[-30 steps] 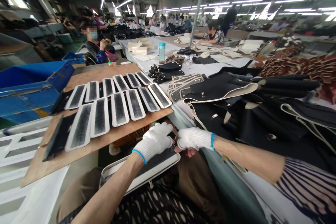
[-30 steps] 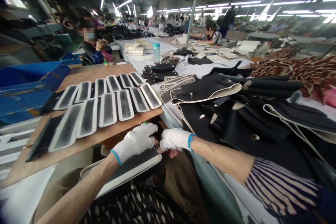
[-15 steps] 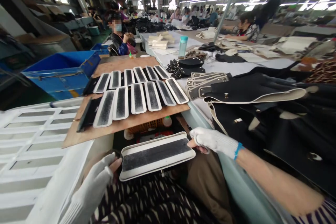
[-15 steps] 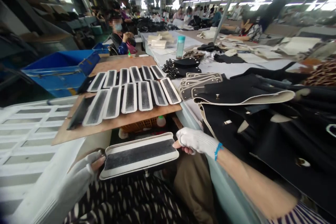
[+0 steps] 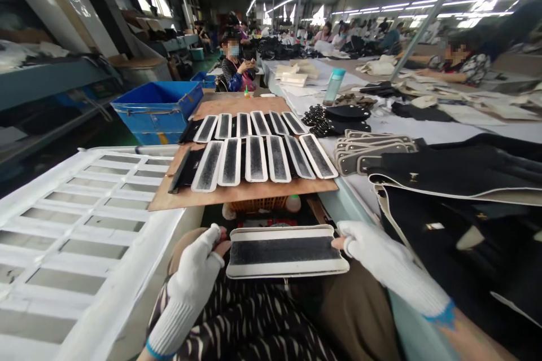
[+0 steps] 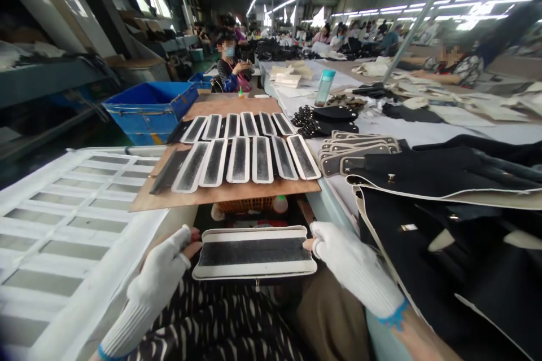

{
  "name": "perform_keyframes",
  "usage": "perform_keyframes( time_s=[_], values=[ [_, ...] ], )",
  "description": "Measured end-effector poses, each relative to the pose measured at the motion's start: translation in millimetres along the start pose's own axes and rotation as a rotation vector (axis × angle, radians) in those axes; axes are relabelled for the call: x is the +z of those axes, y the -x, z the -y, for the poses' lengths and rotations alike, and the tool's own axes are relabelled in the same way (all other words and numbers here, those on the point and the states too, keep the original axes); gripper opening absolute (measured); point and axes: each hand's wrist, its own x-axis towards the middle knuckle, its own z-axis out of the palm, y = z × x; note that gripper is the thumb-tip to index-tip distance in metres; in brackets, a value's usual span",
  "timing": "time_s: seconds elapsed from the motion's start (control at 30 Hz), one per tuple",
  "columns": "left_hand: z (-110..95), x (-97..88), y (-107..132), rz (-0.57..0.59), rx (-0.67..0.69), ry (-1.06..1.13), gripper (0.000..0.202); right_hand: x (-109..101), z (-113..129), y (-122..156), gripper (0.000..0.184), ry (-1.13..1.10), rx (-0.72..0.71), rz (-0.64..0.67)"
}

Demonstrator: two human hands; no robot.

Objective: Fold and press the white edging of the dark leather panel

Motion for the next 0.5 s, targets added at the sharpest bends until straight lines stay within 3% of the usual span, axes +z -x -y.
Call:
perform_keyframes(
  time_s=[0.1,0.17,0.23,0.3,0.5],
  values=[
    [-5,9.8,-13,-0.021,0.119,-0.060,0.030,0,35,11,0.016,0.156,-0.152,-0.193],
    [-12,14.1,-20,0.045,0.190,-0.127,0.034,9,61,10,0.009,0.198,-0.367,-0.273],
    [-20,15.0,-25,0.116,0.230,-0.171,0.034,23,84,1,0.011,0.234,-0.581,-0.316],
    [-26,12.8,-28,0.156,0.246,-0.188,0.036,36,99,-11,0.014,0.270,-0.709,-0.319],
    [-31,4.1,-27,0.243,0.278,-0.260,0.042,44,116,-29,0.017,0.361,-0.766,-0.193]
  ],
)
